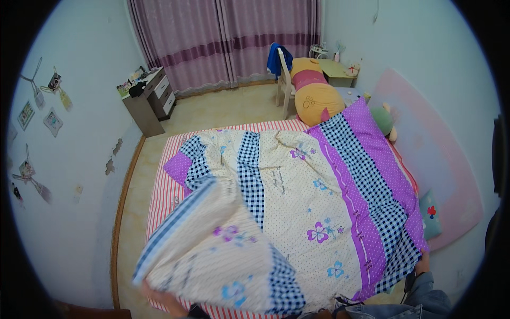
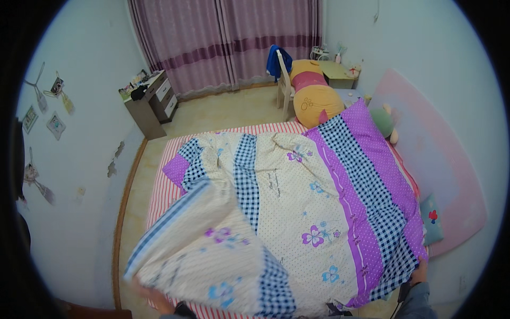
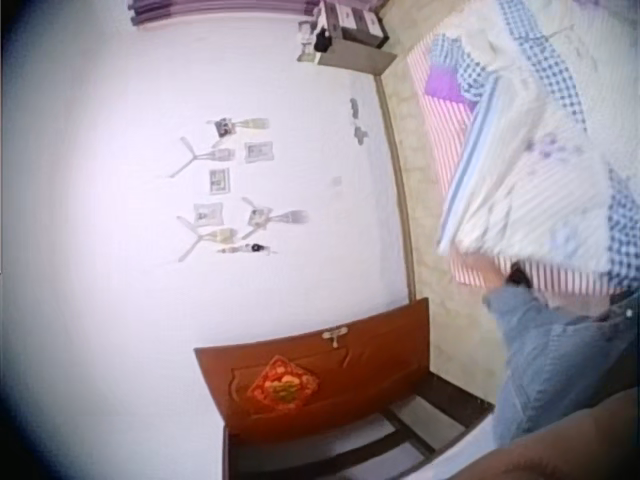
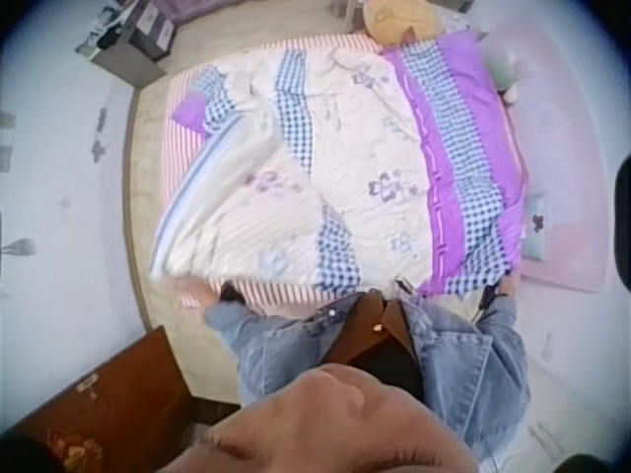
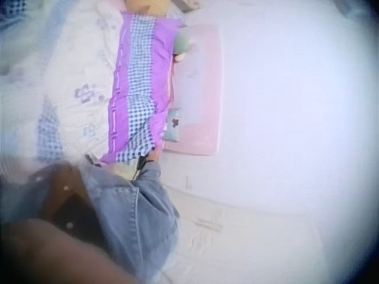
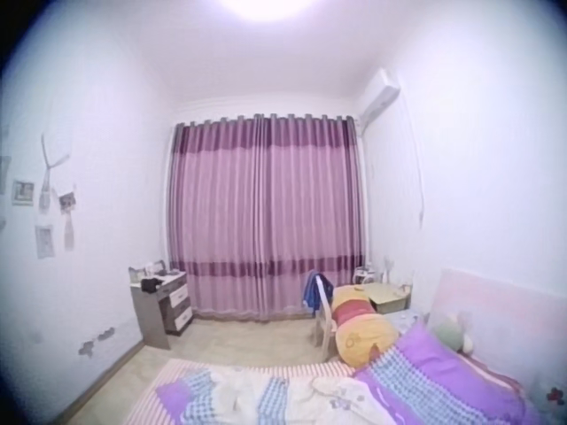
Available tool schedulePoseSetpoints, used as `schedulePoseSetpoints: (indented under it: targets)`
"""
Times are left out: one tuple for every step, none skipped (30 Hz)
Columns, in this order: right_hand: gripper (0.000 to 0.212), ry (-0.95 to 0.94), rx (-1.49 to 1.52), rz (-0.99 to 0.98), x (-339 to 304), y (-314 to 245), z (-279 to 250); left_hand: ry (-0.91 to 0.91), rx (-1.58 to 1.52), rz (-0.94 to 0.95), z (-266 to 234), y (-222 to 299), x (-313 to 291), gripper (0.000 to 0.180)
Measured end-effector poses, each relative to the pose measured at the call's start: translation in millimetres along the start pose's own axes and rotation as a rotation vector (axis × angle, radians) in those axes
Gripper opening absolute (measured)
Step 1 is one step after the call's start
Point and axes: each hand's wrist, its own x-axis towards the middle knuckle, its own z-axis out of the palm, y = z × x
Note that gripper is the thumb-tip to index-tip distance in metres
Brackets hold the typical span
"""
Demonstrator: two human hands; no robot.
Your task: The person folds several pieces of clothing on a bed, including a light green shirt, a blue shirt, and a yellow jacket, then arranges the bed linens. Afterwards, the person organizes a stack of books on a windowsill, flipping through some of them.
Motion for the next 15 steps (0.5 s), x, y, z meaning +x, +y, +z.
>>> schedulePoseSetpoints:
  targets:
    - [0.061, 0.021, -0.043, -0.013, 10, 19, 1, -0.032, 0.026, 0.034, -18, 33, -5, 0.038]
    - [0.062, 0.043, -0.083, -0.029, 19, 37, 5, -0.008, 0.086, 0.082, -36, 57, -10, 0.037]
    - [0.062, 0.065, -0.123, -0.044, 25, 54, 8, 0.022, 0.150, 0.111, -56, 71, -18, 0.036]
    - [0.063, 0.087, -0.164, -0.060, 30, 68, 11, 0.051, 0.235, 0.112, -76, 72, -28, 0.035]
    - [0.063, 0.113, -0.206, -0.076, 33, 77, 14, 0.112, 0.339, 0.105, -98, 66, -37, 0.035]
    - [0.064, 0.149, -0.280, -0.013, 36, 81, 16, 0.163, 0.444, 0.082, -121, 50, -48, 0.034]
    - [0.060, 0.235, 0.055, 0.099, 41, 77, 26, 0.181, 0.557, 0.040, -142, 27, -60, 0.033]
    - [0.056, 0.325, 0.364, 0.295, 51, 64, 39, 0.168, 0.671, -0.015, -157, -1, -75, 0.032]
    - [0.054, 0.415, 0.675, 0.486, 62, 45, 48, 0.119, 0.785, -0.066, -166, -32, -95, 0.031]
    - [0.054, 0.499, 0.969, 0.655, 69, 22, 51, -0.023, 0.893, -0.115, -164, -66, -123, 0.031]
    - [0.056, 0.407, 1.089, 0.588, 64, -2, 58, -0.217, 0.986, -0.141, -151, -98, -157, 0.030]
    - [0.059, 0.278, 1.205, 0.480, 51, -27, 70, -0.516, 1.007, -0.139, -127, -129, -199, 0.029]
    - [0.058, 0.290, 1.157, 0.481, 41, -53, 79, -0.862, 0.946, -0.140, -92, -155, -250, 0.028]
    - [0.057, 0.239, 1.144, 0.442, 29, -79, 88, -1.175, 0.827, -0.147, -52, -171, -304, 0.028]
    - [0.053, 0.134, 1.184, 0.468, 16, -102, 93, -1.462, 0.799, -0.241, -12, -178, -365, 0.056]
